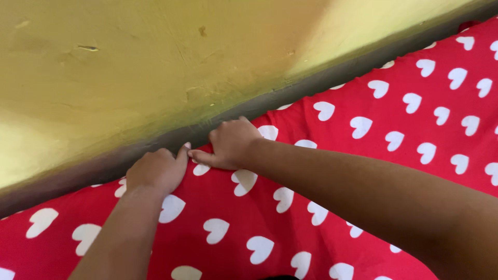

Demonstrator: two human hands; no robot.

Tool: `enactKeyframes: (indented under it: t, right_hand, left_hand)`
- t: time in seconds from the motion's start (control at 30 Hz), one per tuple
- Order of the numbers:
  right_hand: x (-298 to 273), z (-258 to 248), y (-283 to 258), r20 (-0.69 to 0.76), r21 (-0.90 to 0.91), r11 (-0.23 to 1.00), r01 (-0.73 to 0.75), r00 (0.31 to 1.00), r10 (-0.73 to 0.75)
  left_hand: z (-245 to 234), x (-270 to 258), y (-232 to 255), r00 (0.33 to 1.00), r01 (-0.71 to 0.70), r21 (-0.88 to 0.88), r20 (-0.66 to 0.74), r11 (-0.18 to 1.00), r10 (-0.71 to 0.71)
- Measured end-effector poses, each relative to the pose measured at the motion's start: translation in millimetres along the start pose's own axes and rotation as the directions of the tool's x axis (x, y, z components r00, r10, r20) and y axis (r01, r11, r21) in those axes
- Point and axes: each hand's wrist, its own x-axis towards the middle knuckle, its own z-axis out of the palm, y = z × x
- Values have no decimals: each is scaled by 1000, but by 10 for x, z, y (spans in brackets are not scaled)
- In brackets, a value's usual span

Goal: The person smooths and tucks a red heart-patterned bedsheet onto a mattress. They work along the edges and corners, pulling the fabric tight and pressing it down to create a neat appearance. The person uses both hands to adjust the sheet's position and remove wrinkles.

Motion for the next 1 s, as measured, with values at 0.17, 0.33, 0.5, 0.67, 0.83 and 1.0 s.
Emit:
enactKeyframes:
  t: [0.17, 0.33, 0.5, 0.67, 0.83, 1.0]
  right_hand:
    - [48, 138, 23, -97, -2, 1000, 17, 995, -17]
    - [71, 336, 114, -350, -3, 996, 94, 932, -89]
    - [69, 385, 135, -435, 81, 988, 128, 897, -80]
    - [-19, 419, 163, -471, 31, 988, 150, 875, -118]
    - [-313, 481, 457, -452, -109, 949, 295, 836, -312]
    - [-631, 473, 814, -640, -305, 934, 188, 685, -347]
  left_hand:
    - [59, -33, 11, 992, -7, 56, -123, 998, 14]
    - [139, -31, 13, 982, -8, 65, -189, 998, 20]
    - [369, 13, 10, 791, -129, 136, -583, 982, 184]
    - [608, 36, 54, 717, -170, 198, -647, 965, 259]
    - [538, -101, 67, 832, -204, 192, -483, 960, 273]
    - [254, -384, 324, 971, -77, 236, -203, 969, 126]
